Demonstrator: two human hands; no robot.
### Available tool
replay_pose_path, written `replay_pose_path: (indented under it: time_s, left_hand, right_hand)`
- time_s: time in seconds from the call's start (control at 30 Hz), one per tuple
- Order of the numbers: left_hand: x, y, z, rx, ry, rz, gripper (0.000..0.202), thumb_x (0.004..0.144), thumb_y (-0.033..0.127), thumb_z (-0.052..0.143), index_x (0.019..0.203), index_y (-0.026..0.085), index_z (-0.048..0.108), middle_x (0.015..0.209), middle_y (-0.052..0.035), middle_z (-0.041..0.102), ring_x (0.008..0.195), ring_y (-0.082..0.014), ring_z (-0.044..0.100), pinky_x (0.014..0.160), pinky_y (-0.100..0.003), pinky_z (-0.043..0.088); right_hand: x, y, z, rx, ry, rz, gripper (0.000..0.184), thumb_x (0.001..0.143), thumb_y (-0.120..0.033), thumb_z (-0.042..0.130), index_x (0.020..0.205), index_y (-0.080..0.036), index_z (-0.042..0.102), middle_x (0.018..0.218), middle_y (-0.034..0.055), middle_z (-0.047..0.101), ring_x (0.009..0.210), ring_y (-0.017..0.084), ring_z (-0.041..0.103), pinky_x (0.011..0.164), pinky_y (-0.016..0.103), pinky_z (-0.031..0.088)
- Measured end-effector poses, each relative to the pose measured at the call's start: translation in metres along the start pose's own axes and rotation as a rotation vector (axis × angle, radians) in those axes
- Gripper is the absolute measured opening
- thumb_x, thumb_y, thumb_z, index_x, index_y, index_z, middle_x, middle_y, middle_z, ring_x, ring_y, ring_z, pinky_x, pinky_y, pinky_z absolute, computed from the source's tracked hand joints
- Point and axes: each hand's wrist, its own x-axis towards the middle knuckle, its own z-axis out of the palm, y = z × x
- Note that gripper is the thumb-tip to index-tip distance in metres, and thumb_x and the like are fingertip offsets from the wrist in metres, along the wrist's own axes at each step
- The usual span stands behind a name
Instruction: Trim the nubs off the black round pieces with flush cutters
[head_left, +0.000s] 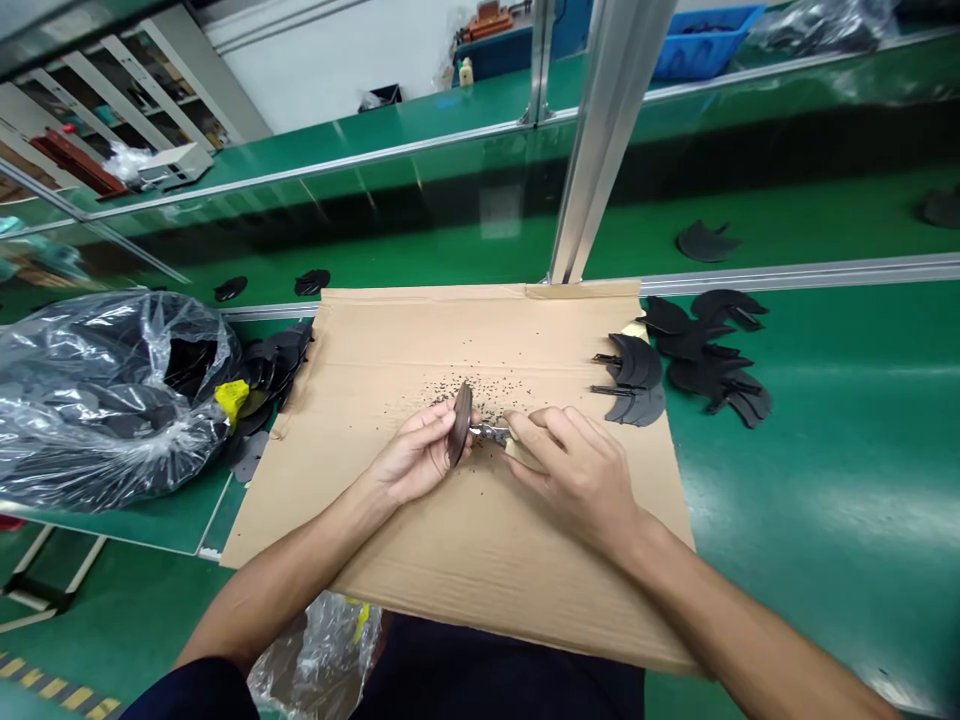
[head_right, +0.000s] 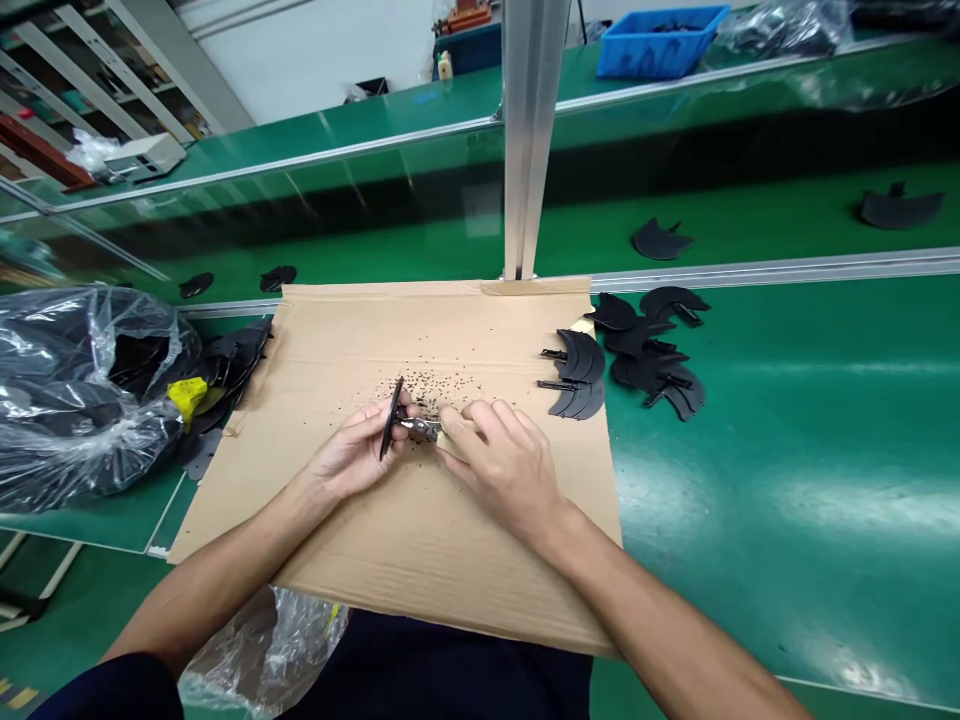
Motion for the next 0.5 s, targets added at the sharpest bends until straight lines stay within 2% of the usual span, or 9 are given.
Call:
replay_pose_path:
  time_s: [0.23, 0.4, 0.5]
  left_hand:
    - [-0.0048, -0.0051, 0.0038, -0.013, 0.072, -0.013, 0.015, 0.091, 0.001, 0.054, 0.097, 0.012, 0.062, 0.085, -0.0034, 0.073, 0.058, -0.0078, 0.07, 0.057, -0.014, 0.06]
    - [-0.0054, -0.0077, 0.0066, 0.031, 0.046, 0.0, 0.014, 0.084, 0.006, 0.067, 0.096, 0.013, 0.064, 0.086, -0.0034, 0.072, 0.059, -0.0074, 0.068, 0.058, -0.015, 0.059]
    - [-0.0031, -0.0035, 0.0043, 0.082, 0.037, 0.11, 0.021, 0.076, 0.015, 0.077, 0.094, 0.014, 0.067, 0.085, -0.0013, 0.071, 0.061, -0.0075, 0.066, 0.058, -0.016, 0.057]
  right_hand:
    - [-0.0016, -0.001, -0.0064, -0.011, -0.029, -0.03, 0.022, 0.1, -0.025, 0.056, 0.118, -0.016, 0.065, 0.085, 0.0044, 0.068, 0.077, 0.019, 0.053, 0.067, 0.031, 0.04]
    - [-0.0029, -0.0004, -0.0075, -0.005, -0.015, -0.06, 0.018, 0.1, -0.018, 0.053, 0.113, -0.014, 0.065, 0.08, 0.0026, 0.068, 0.071, 0.016, 0.053, 0.062, 0.029, 0.039]
    - [-0.0033, 0.0012, -0.0048, -0.017, 0.006, -0.056, 0.018, 0.101, -0.021, 0.052, 0.111, -0.015, 0.065, 0.079, 0.0022, 0.068, 0.071, 0.015, 0.054, 0.063, 0.029, 0.038]
